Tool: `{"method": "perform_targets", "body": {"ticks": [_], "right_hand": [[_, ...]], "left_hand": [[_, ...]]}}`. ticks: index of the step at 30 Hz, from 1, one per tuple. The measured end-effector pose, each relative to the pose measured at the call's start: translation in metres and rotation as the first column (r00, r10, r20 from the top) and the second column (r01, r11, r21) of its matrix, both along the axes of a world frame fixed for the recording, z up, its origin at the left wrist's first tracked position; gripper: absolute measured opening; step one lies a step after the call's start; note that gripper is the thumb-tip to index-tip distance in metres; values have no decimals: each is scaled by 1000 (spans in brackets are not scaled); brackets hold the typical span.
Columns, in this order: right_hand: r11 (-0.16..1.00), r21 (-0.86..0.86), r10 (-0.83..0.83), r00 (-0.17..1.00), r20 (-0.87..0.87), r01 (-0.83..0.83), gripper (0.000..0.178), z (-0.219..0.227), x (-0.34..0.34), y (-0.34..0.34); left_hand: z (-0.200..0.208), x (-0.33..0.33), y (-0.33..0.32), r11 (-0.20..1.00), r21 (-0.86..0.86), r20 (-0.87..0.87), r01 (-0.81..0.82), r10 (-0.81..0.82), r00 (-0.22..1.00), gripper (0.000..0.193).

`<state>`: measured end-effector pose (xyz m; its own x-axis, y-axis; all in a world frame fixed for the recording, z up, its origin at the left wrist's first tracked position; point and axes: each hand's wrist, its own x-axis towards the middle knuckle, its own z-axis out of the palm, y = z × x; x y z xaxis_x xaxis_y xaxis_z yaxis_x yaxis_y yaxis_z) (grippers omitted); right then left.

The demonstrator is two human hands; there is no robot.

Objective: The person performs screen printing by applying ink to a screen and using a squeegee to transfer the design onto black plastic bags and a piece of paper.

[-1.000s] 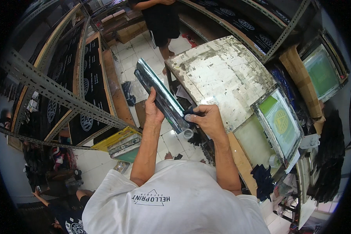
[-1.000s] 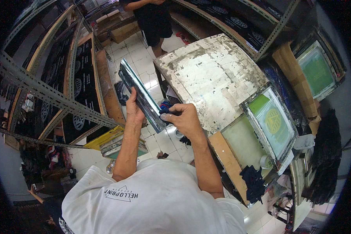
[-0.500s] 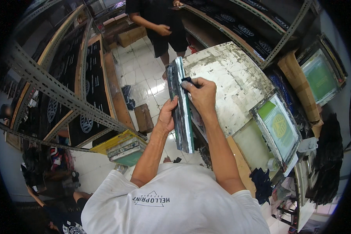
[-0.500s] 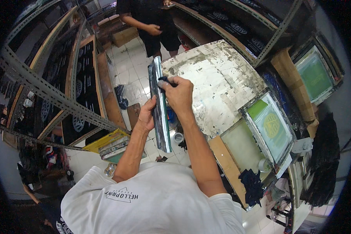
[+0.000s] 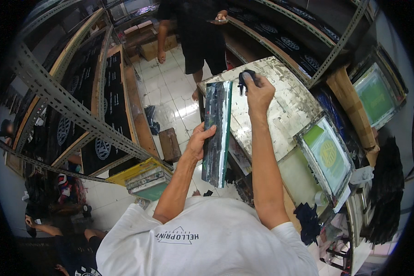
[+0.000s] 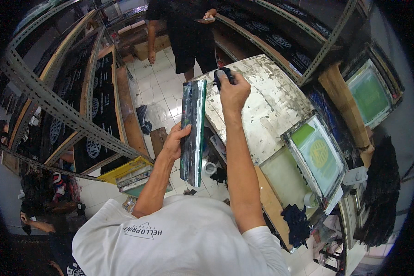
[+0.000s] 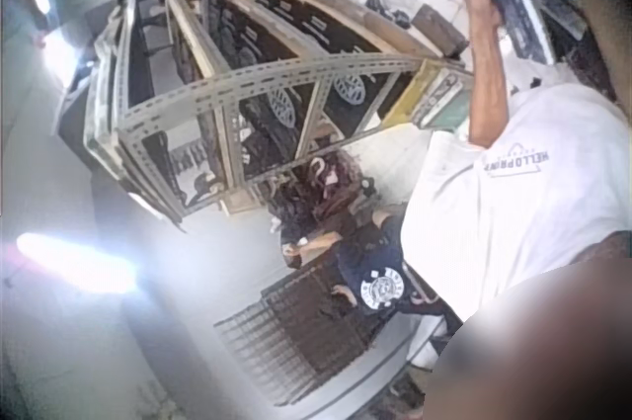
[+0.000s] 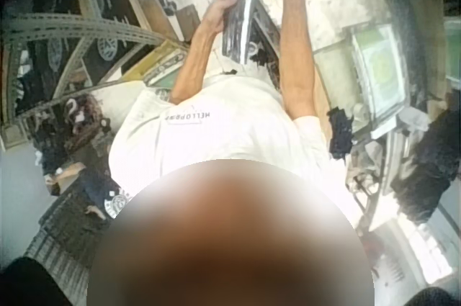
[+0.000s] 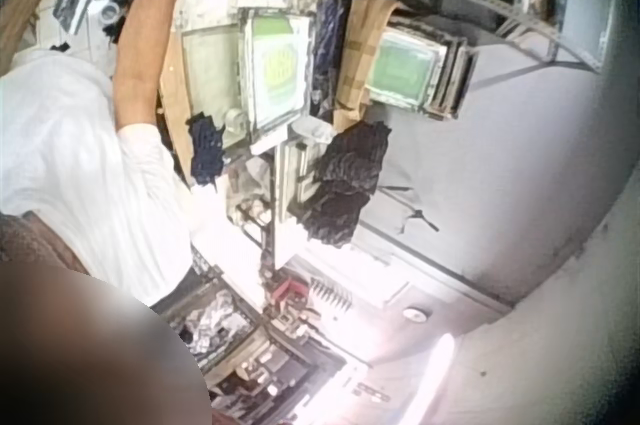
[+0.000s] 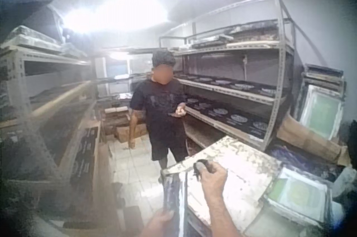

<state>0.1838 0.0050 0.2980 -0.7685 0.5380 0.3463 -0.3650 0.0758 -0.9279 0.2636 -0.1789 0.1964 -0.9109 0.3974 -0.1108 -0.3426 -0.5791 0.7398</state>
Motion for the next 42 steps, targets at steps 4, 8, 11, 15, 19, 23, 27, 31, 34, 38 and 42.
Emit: {"method": "perform_targets", "body": {"ticks": [4,8,11,15,19,23,27,31,34,38,42], "right_hand": [[960,-191,209,978,14,-203,26,-12,12,3],[923,-152,368,927,77,-354,24,-22,18,-10],[961,-42,276,955,109,-273,22,-23,16,-13],[959,13,278,950,144,-282,19,-23,14,-13],[940,60,331,940,87,-337,19,-28,17,-24],[903,63,408,895,178,-424,21,-38,27,-32],[884,72,437,872,223,-462,25,-49,35,-37],[863,72,462,839,288,-500,28,-63,43,-40],[843,117,470,825,312,-525,28,-74,51,-40],[819,124,488,793,365,-560,27,-85,63,-40],[788,122,494,737,462,-604,24,-91,75,-35]], "left_hand": [[6,0,-3,995,-39,-33,-87,86,996,28],[11,5,-1,982,-143,-68,-125,116,991,28],[15,8,2,966,-189,-124,-177,155,980,27],[18,14,7,925,-240,-216,-293,244,946,22],[18,20,12,902,-232,-155,-365,336,929,20],[16,19,12,896,-160,-109,-415,402,909,19],[13,16,12,874,-131,-35,-468,468,883,16],[11,10,12,851,-98,23,-516,521,853,18],[13,5,8,804,-140,87,-577,591,802,25],[13,-1,1,743,-140,178,-654,669,722,21],[4,-11,-13,720,-161,235,-675,692,682,29]]}}
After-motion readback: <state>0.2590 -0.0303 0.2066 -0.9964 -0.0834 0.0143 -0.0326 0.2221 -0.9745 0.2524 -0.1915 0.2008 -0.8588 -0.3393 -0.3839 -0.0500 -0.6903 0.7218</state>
